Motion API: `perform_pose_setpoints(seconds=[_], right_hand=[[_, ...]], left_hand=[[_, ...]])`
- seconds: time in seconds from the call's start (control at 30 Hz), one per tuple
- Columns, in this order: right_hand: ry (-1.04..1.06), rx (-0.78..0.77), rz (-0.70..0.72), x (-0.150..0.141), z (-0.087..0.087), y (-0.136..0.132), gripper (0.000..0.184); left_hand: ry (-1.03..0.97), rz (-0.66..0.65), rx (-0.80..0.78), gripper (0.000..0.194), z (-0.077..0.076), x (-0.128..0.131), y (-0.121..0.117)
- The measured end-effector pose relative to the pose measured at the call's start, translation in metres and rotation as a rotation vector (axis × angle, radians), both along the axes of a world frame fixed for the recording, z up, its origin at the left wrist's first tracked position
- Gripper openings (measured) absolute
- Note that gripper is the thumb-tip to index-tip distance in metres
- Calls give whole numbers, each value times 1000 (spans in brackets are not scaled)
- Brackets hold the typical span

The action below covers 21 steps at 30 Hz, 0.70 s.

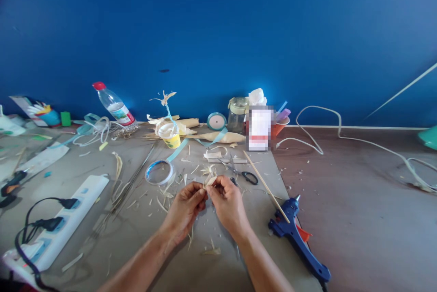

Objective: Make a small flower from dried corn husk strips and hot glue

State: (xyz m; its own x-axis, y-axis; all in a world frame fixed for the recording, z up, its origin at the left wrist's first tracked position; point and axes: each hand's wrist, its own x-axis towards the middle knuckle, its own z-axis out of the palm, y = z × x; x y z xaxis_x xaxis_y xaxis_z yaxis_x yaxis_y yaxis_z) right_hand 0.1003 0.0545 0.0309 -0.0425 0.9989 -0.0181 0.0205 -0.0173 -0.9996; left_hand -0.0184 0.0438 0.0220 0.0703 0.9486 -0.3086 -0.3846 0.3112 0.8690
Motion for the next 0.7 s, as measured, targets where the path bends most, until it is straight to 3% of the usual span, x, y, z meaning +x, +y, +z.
perform_pose_setpoints(seconds=[0.33,0.5,0.7], right_hand=[[274,-138,18,4,2,2,11],[262,-175,56,5,0,3,18],[170,-147,19,4,-2,4,23]], left_hand=[[-190,-53,-138,32,9,-2,0],[-192,-56,-124,33,10,-2,0],[-58,-52,-76,30,5,-1,0]])
